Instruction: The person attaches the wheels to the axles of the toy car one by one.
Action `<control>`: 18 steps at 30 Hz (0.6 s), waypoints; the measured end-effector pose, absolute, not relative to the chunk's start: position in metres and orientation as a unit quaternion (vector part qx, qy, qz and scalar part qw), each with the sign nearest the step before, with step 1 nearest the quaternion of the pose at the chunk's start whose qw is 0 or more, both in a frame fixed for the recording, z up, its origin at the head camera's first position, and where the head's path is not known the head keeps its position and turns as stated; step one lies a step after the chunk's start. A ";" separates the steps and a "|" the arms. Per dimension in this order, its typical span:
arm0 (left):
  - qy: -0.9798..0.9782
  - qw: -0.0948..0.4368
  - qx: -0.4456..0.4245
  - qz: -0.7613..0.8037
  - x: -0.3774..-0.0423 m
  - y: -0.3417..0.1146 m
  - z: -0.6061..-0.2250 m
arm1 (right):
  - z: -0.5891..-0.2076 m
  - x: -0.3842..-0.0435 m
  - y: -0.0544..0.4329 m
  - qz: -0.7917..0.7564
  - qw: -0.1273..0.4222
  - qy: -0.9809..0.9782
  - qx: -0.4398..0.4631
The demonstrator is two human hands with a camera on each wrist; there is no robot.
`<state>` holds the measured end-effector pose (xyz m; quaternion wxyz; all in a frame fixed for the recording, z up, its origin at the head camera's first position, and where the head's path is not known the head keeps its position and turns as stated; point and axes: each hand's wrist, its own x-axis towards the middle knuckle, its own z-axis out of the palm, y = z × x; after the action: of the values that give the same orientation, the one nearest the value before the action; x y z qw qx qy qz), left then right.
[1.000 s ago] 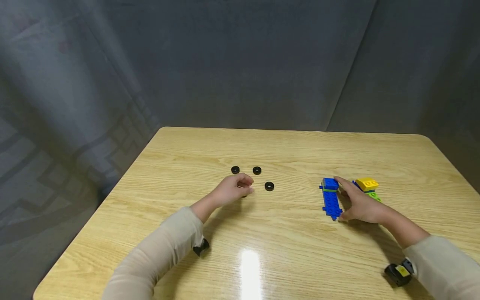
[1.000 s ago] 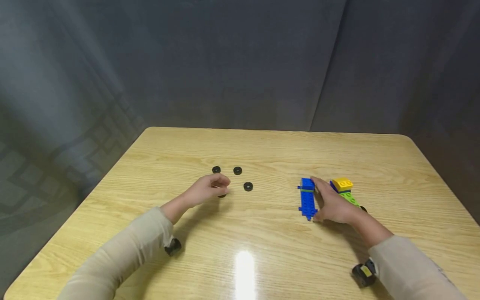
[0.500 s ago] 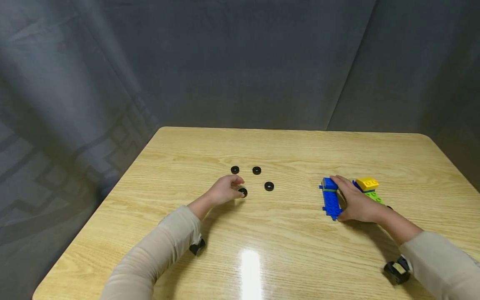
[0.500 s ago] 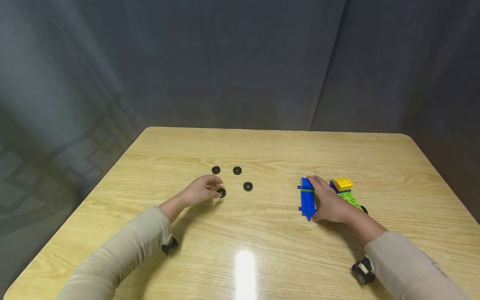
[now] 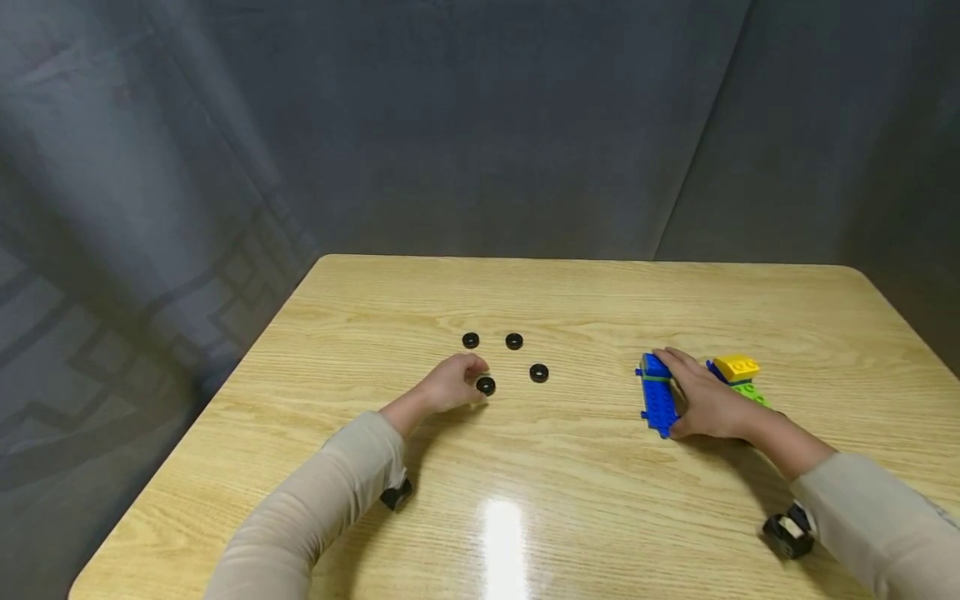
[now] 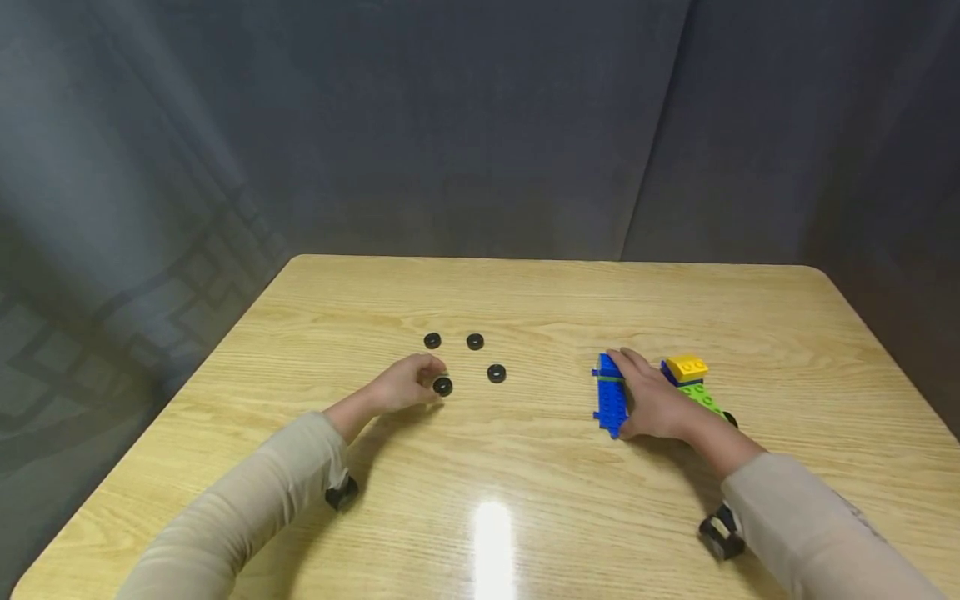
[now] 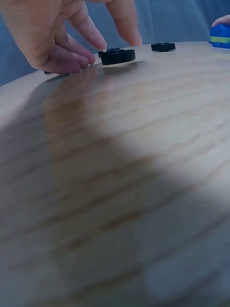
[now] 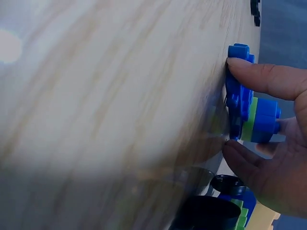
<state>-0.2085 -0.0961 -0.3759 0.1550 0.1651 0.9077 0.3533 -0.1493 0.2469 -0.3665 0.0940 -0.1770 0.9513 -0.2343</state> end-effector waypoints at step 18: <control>0.927 0.132 0.204 0.286 -0.206 -0.094 -0.378 | -0.367 -0.144 0.242 -0.231 0.082 0.956 -0.158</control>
<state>-0.2060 -0.0937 -0.3776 0.1317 0.2043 0.9269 0.2859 -0.1437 0.2425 -0.3666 0.0822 -0.1585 0.9563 -0.2315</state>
